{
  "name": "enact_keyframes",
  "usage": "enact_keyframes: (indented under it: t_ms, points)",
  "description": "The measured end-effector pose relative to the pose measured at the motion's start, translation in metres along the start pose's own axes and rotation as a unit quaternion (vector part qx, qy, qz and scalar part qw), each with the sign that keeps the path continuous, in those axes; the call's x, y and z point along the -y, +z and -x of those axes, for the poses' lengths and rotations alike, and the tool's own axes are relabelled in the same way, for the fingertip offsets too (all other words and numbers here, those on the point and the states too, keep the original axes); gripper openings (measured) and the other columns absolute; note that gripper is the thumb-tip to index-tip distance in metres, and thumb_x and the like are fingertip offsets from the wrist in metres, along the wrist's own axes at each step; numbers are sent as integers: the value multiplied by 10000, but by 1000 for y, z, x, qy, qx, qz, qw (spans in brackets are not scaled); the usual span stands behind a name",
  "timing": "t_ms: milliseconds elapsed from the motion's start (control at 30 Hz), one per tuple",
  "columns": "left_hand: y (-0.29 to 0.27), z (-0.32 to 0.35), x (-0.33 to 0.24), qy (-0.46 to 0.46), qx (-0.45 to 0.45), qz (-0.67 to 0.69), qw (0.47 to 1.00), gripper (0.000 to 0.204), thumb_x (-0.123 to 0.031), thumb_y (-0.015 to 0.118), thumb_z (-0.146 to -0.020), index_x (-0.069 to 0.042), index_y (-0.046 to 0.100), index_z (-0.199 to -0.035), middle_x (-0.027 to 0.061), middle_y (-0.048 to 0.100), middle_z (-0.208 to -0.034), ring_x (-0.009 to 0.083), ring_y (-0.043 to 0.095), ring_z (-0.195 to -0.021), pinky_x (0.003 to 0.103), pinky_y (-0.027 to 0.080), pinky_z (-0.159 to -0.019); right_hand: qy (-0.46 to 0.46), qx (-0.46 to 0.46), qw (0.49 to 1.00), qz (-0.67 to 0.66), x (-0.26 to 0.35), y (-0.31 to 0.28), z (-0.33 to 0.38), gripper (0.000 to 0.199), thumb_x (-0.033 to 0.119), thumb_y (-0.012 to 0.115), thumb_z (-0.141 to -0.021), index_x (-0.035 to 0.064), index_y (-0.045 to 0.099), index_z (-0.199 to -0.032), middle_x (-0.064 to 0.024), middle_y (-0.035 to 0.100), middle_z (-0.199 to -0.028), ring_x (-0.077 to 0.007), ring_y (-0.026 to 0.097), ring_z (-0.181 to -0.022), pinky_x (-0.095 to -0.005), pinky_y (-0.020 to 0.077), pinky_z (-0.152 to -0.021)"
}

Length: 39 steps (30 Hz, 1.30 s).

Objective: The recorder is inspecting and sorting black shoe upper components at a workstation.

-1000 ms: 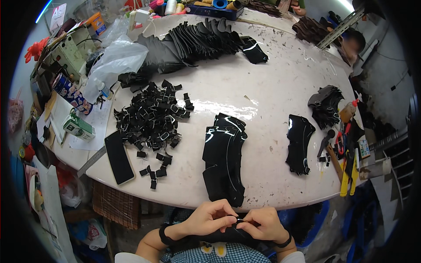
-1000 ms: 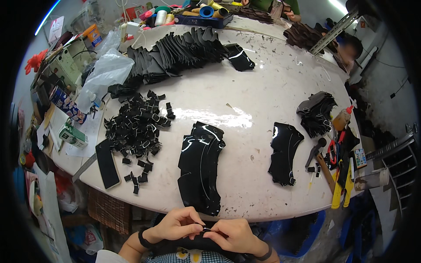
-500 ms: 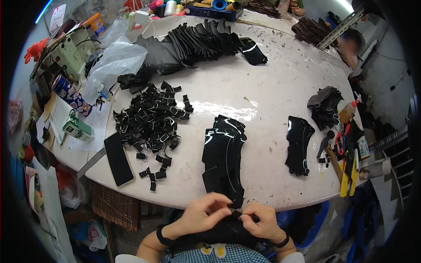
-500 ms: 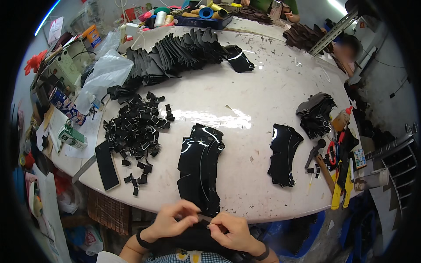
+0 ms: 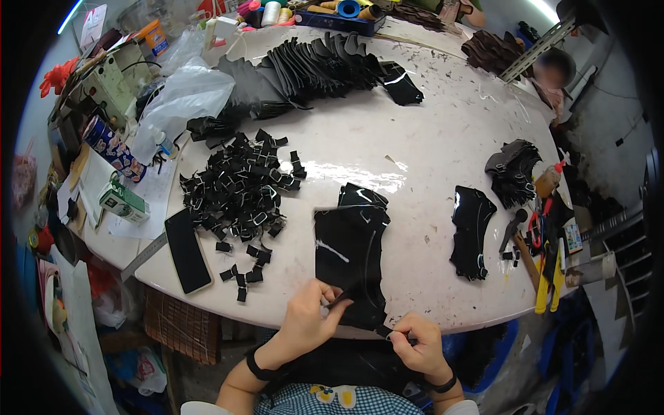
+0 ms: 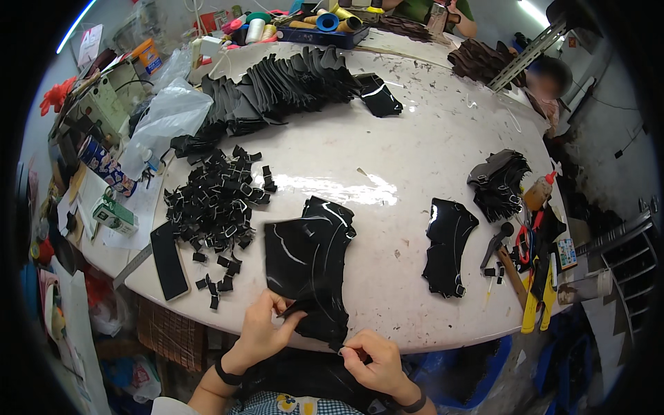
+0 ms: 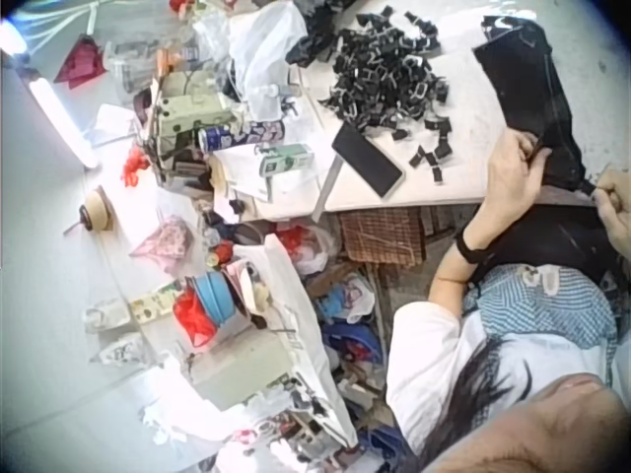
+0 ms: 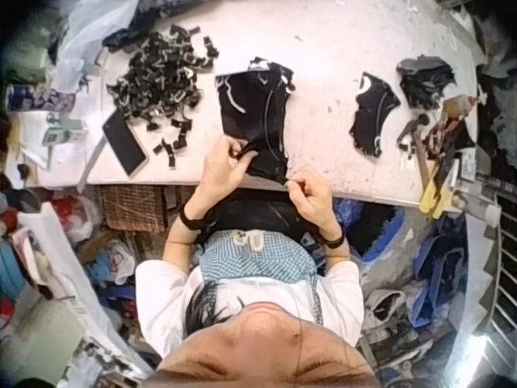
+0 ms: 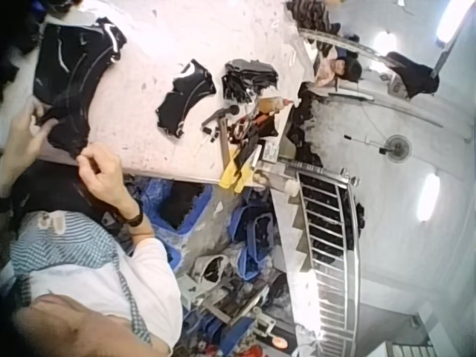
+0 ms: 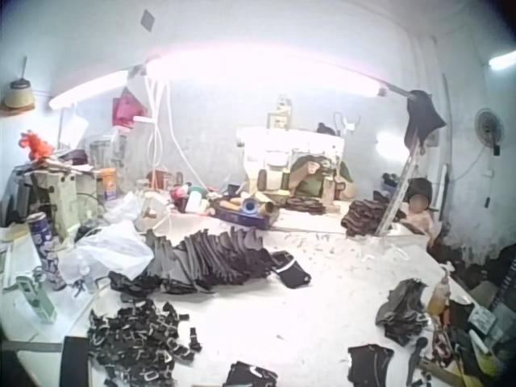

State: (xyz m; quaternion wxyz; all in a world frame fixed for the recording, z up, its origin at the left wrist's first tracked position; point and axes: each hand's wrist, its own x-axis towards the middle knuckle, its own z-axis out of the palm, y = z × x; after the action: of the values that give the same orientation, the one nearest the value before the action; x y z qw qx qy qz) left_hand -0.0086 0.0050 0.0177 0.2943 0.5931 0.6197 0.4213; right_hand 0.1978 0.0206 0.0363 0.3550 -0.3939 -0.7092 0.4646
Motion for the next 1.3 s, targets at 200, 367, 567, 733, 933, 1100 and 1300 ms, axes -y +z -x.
enact_keyframes:
  t_ms: [200,367,567,733,933,1100,1300]
  points:
    - [-3,3,3,-87,38,382,919,323,-48,636,-790,-36,345,-931,38,472,-861,71,519,-789,212,455,-656,-75,-22,997,18,-1,0,-5,55,17,623,-713,3,581,-746,-120,595,-796,-134,569,-596,-216,448,-556]
    - [-7,8,2,-174,74,472,861,336,-62,628,-797,-28,380,-1020,84,516,-967,85,521,-857,222,452,-715,2,43,999,-29,3,2,3,83,4,621,-696,-16,566,-756,-148,613,-853,-176,585,-600,-241,462,-547]
    - [-3,8,-11,-49,204,313,926,440,-97,685,-732,9,503,-1118,79,572,-1026,150,550,-934,265,447,-809,-23,29,999,6,5,3,1,61,-18,597,-692,-19,559,-738,-129,607,-823,-146,580,-589,-234,461,-538]
    - [-2,7,-14,-92,215,345,909,432,-89,702,-713,10,520,-1092,82,577,-1015,147,553,-922,267,449,-807,-46,45,998,28,8,1,-1,90,15,632,-689,-5,566,-747,-145,608,-866,-178,577,-599,-250,464,-547]
    - [-3,8,-15,-128,225,355,898,439,-77,708,-695,13,516,-1080,82,576,-1008,142,549,-922,269,447,-811,-40,64,997,30,10,1,-3,85,27,630,-696,-2,561,-736,-140,602,-885,-159,562,-572,-246,457,-528]
    - [-2,10,-16,-145,219,364,893,443,-78,712,-682,17,519,-1070,80,576,-1006,139,550,-916,271,448,-811,-32,58,997,26,11,0,-2,82,23,624,-698,-4,556,-735,-138,604,-862,-160,563,-567,-243,457,-520]
    - [3,15,-16,-124,186,342,913,434,-84,715,-668,15,534,-1050,71,593,-977,125,559,-887,259,455,-797,-30,59,997,30,10,2,-3,83,17,621,-696,-6,553,-739,-133,605,-834,-158,562,-559,-245,458,-507]
